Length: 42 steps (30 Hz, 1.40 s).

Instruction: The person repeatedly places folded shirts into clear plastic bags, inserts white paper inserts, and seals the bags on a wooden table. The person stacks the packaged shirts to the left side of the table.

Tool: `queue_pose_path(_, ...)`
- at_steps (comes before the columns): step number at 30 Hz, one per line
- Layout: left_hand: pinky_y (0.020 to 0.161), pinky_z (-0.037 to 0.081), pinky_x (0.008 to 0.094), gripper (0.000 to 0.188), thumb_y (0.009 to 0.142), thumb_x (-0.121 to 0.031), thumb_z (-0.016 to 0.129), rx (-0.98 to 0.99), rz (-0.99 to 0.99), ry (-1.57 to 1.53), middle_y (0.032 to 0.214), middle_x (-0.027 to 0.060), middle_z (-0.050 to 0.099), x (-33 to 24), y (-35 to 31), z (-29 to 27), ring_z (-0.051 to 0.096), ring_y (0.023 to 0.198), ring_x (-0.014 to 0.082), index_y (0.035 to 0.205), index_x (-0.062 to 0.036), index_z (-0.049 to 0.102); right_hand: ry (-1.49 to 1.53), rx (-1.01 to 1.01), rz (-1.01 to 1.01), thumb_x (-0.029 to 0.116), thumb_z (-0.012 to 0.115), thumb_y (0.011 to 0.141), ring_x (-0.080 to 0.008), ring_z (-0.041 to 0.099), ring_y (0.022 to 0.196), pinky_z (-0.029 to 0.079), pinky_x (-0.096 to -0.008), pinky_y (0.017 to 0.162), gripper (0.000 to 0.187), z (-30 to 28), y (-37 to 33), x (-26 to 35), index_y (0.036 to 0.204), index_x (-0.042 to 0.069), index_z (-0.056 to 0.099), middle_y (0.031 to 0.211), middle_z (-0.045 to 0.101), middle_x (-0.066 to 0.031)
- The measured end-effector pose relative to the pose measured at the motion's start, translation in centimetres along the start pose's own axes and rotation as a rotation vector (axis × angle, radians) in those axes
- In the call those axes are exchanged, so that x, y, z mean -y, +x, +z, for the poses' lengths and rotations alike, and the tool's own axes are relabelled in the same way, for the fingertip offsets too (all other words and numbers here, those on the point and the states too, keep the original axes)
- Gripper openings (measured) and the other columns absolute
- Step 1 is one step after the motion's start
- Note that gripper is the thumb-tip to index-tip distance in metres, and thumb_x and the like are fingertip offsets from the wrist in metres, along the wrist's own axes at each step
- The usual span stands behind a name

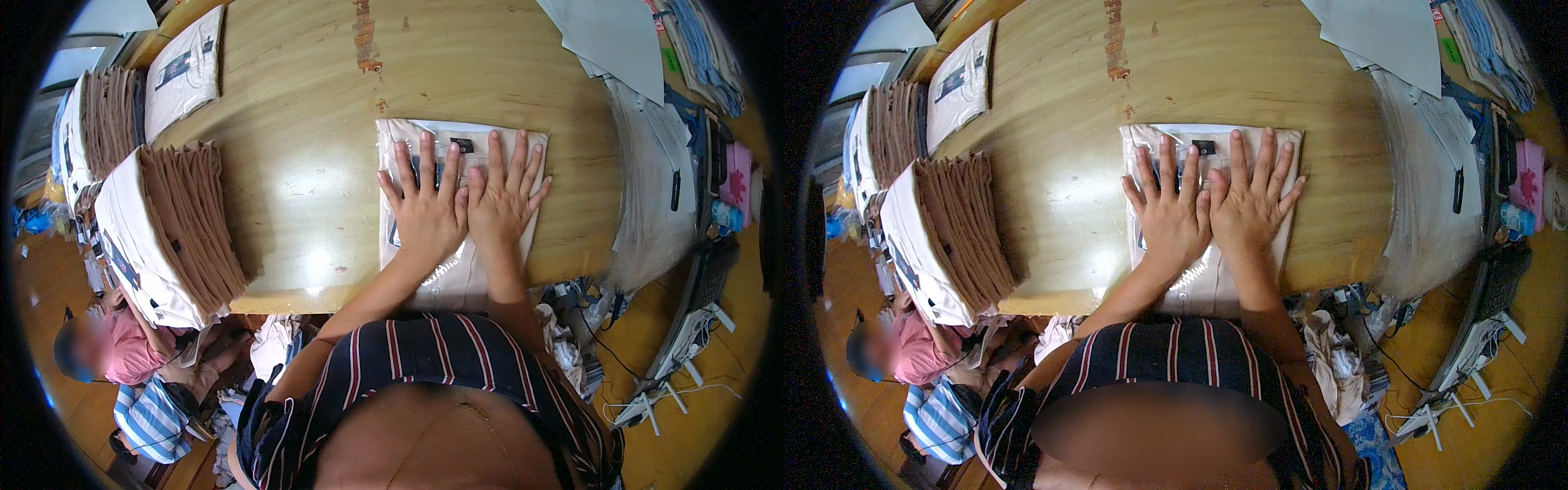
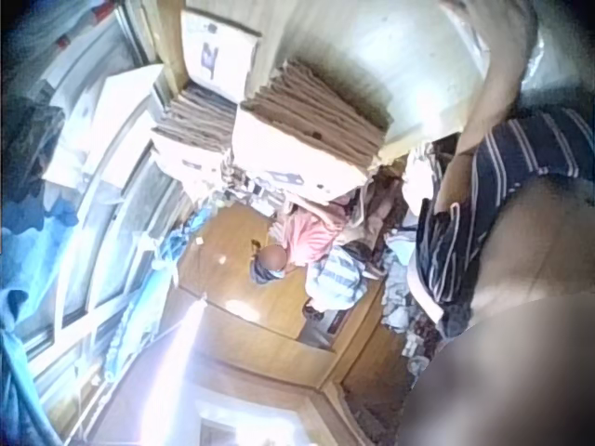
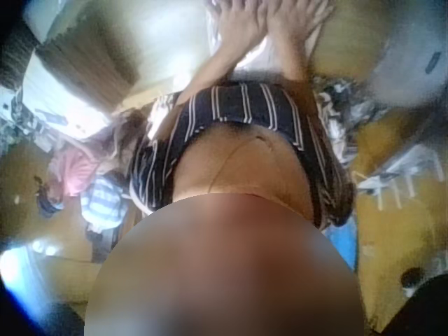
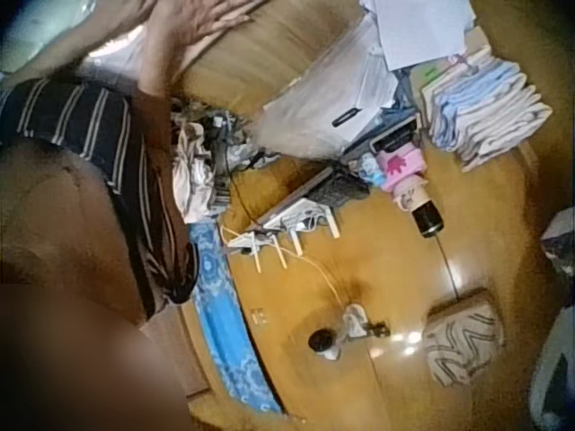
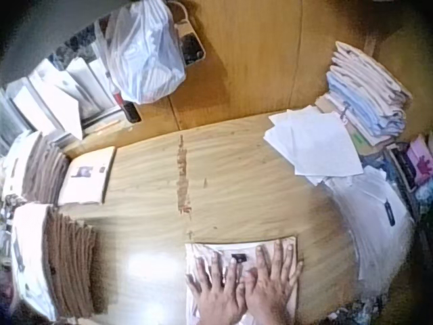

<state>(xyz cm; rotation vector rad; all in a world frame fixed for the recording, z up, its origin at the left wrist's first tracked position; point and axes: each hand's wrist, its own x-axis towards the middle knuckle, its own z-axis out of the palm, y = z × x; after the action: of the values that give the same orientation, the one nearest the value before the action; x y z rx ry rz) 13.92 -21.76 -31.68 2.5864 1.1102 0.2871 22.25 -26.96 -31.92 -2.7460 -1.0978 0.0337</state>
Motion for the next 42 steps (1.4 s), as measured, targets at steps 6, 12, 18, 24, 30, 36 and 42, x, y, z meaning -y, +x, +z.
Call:
queue_pose_path(6,0.094,0.002,0.06,0.048,0.082,-0.031,0.038,0.023,-0.004,0.002,0.138,0.0139,0.017,0.2,-0.1,0.1,0.008,0.126,0.0405,0.128,-0.0161,0.035,-0.025,0.003,-0.02,0.04,0.039,0.083,-0.0321,0.01,0.127,0.007,-0.0569,0.096,0.051,0.4,-0.2,-0.1,0.13,0.024,0.028,0.139,0.015,-0.0095)
queue_pose_path(12,0.094,0.008,0.0616,0.05,0.083,-0.035,0.036,0.001,0.017,0.036,0.138,0.0143,0.016,0.5,-0.3,0.8,0.009,0.126,0.0394,0.129,-0.0159,0.031,-0.049,0.007,-0.021,0.041,0.036,0.084,-0.0316,0.009,0.128,0.006,-0.0571,0.097,0.051,1.3,-0.3,-0.2,0.131,0.022,0.027,0.139,0.014,-0.0099)
queue_pose_path(18,0.088,0.032,0.0469,0.052,0.076,-0.029,0.055,-0.025,-0.089,-0.386,0.123,0.0193,0.036,5.3,2.9,-1.3,0.035,0.109,0.036,0.117,-0.0009,0.041,0.007,0.194,-0.07,0.043,0.039,0.083,-0.0284,0.013,0.127,0.012,-0.0598,0.094,0.056,-1.5,0.9,-1.3,0.131,0.018,0.026,0.138,0.016,-0.01)
queue_pose_path(24,0.075,0.04,0.0377,0.055,0.063,-0.025,0.071,-0.187,-0.052,-0.24,0.101,0.0214,0.048,8.3,4.8,-2.1,0.047,0.093,0.0327,0.103,0.0031,0.045,0.133,0.091,-0.16,0.036,0.06,0.074,-0.0245,0.039,0.105,0.033,-0.042,0.085,0.044,-0.9,8.0,-7.9,0.103,0.005,0.048,0.111,0.043,-0.0121)
queue_pose_path(30,0.078,0.044,0.0349,0.055,0.064,-0.013,0.072,0.164,-0.556,-1.872,0.098,0.0148,0.054,7.2,1.5,-4.1,0.053,0.09,0.0258,0.109,0.0019,0.043,1.131,0.613,-0.156,0.014,0.066,0.072,-0.0074,0.05,0.066,0.043,-0.0213,0.054,0.029,-4.1,8.1,-10.5,0.093,0.005,0.05,0.074,0.051,0.0015)
queue_pose_path(36,0.057,0.05,0.0266,0.047,0.074,-0.004,0.06,0.722,-0.169,-1.076,0.101,0.0151,0.054,9.3,-7.9,-2.7,0.057,0.083,0.0167,0.116,-0.0013,0.039,0.879,0.919,-0.017,0.013,0.065,0.073,-0.011,0.057,0.061,0.05,-0.0216,0.049,0.04,-6.0,8.7,-11.6,0.105,-0.003,0.049,0.085,0.058,-0.007)
queue_pose_path(42,0.063,0.048,0.027,0.037,0.08,-0.002,0.051,-0.233,-0.095,-0.957,0.089,0.0115,0.061,12.1,-8.7,-14.6,0.059,0.076,0.0154,0.115,-0.0024,0.04,1.442,0.584,0.113,0.009,0.054,0.079,-0.0201,0.058,0.083,0.049,-0.0355,0.07,0.028,0.7,15.0,-8.8,0.106,0.0,0.05,0.096,0.058,-0.0102)
